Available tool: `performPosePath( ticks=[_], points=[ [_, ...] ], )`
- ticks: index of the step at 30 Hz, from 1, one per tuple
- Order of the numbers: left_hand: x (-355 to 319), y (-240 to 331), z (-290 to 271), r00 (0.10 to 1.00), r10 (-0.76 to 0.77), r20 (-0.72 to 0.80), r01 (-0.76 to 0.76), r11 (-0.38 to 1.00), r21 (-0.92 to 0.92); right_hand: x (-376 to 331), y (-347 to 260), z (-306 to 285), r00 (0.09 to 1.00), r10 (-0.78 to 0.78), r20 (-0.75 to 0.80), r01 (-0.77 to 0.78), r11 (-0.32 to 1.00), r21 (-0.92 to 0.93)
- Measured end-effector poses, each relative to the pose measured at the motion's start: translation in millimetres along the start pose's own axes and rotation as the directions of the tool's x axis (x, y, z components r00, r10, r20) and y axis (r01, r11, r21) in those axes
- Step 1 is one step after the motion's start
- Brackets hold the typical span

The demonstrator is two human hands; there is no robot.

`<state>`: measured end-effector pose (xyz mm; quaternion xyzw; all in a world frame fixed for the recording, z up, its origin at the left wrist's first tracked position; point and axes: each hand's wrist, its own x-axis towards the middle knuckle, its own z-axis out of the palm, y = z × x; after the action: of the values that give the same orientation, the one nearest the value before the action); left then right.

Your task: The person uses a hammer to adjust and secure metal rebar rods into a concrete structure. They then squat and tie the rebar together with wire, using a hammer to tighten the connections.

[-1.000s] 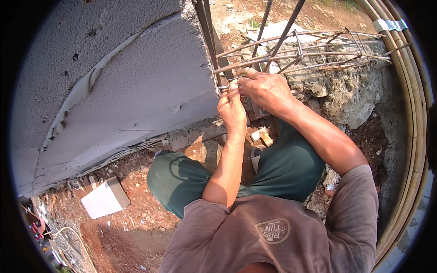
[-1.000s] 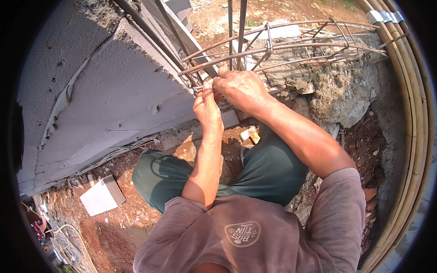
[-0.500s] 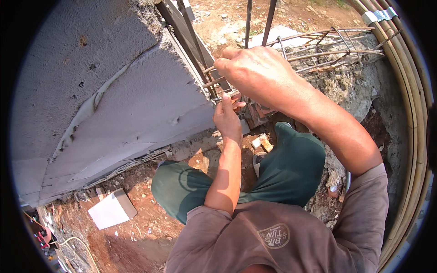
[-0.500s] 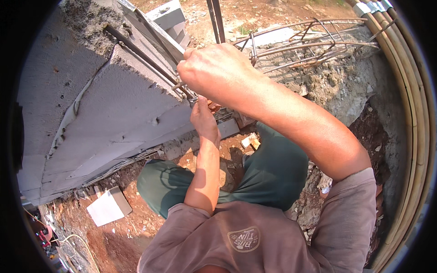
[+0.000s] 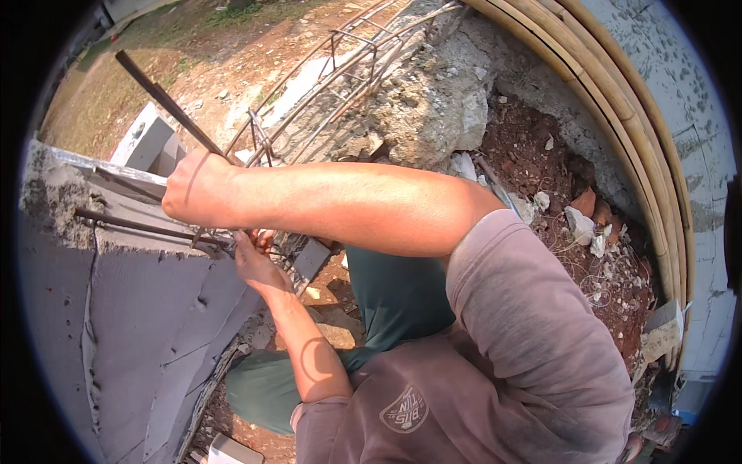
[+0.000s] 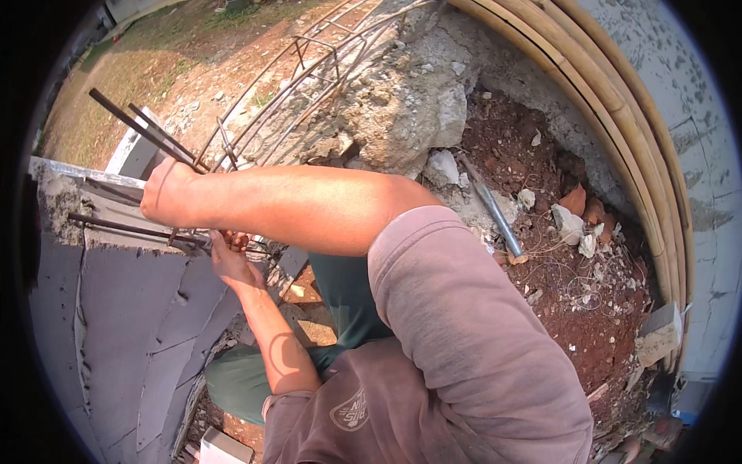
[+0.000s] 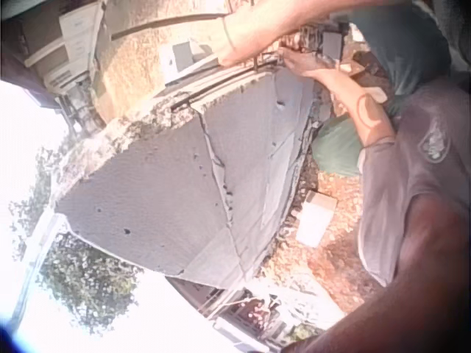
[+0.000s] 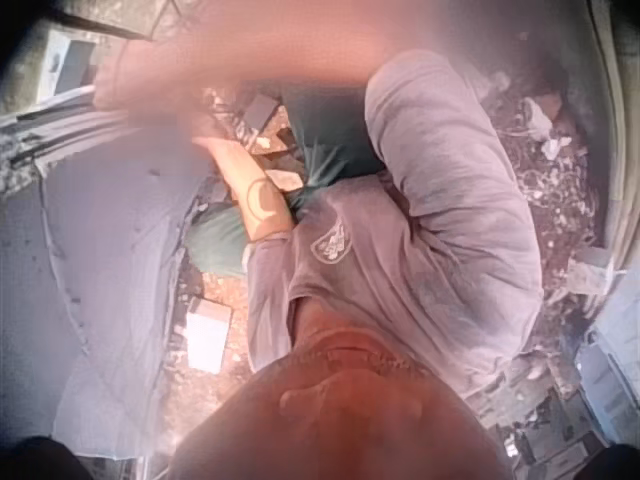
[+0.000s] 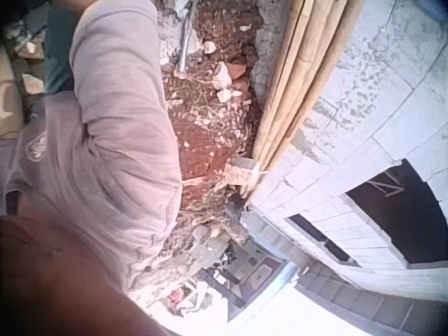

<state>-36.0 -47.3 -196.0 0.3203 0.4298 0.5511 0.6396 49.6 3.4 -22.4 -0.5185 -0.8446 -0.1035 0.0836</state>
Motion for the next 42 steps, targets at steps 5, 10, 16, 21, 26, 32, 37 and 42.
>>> performPosePath(
  ticks=[5, 10, 16, 21, 26, 32, 37, 42],
  points=[
    [-30, 5, 14, 0.970, -0.161, 0.184, 0.181, 0.978, -0.100, -72, -39, -6, 0.787, 0.366, -0.497, -0.087, 0.863, 0.498],
    [1, -25, -19, 0.975, -0.032, 0.221, 0.006, 0.993, 0.116, -211, -35, 8, 0.647, 0.640, -0.414, -0.251, 0.692, 0.677],
    [2, -48, -25, 0.963, -0.174, 0.208, 0.099, 0.939, 0.329, -390, -25, 17, 0.265, 0.964, -0.033, -0.844, 0.248, 0.475],
    [22, -60, -44, 0.969, -0.200, 0.146, 0.135, 0.920, 0.368, -487, -40, -46, -0.095, 0.994, 0.050, -0.983, -0.102, 0.153],
    [19, -70, -42, 0.962, -0.235, 0.142, 0.167, 0.912, 0.375, -588, -62, -108, -0.400, 0.917, 0.013, -0.907, -0.393, -0.153],
    [13, -72, -37, 0.965, -0.240, 0.103, 0.183, 0.904, 0.386, -600, -103, -69, -0.415, 0.894, 0.171, -0.821, -0.286, -0.493],
    [11, -72, -36, 0.968, -0.228, 0.107, 0.182, 0.927, 0.328, -627, -125, -51, -0.348, 0.936, 0.054, -0.815, -0.274, -0.510],
    [13, -69, -41, 0.974, -0.206, 0.098, 0.169, 0.940, 0.297, -602, -118, -71, -0.253, 0.968, -0.007, -0.867, -0.230, -0.443]
  ],
)
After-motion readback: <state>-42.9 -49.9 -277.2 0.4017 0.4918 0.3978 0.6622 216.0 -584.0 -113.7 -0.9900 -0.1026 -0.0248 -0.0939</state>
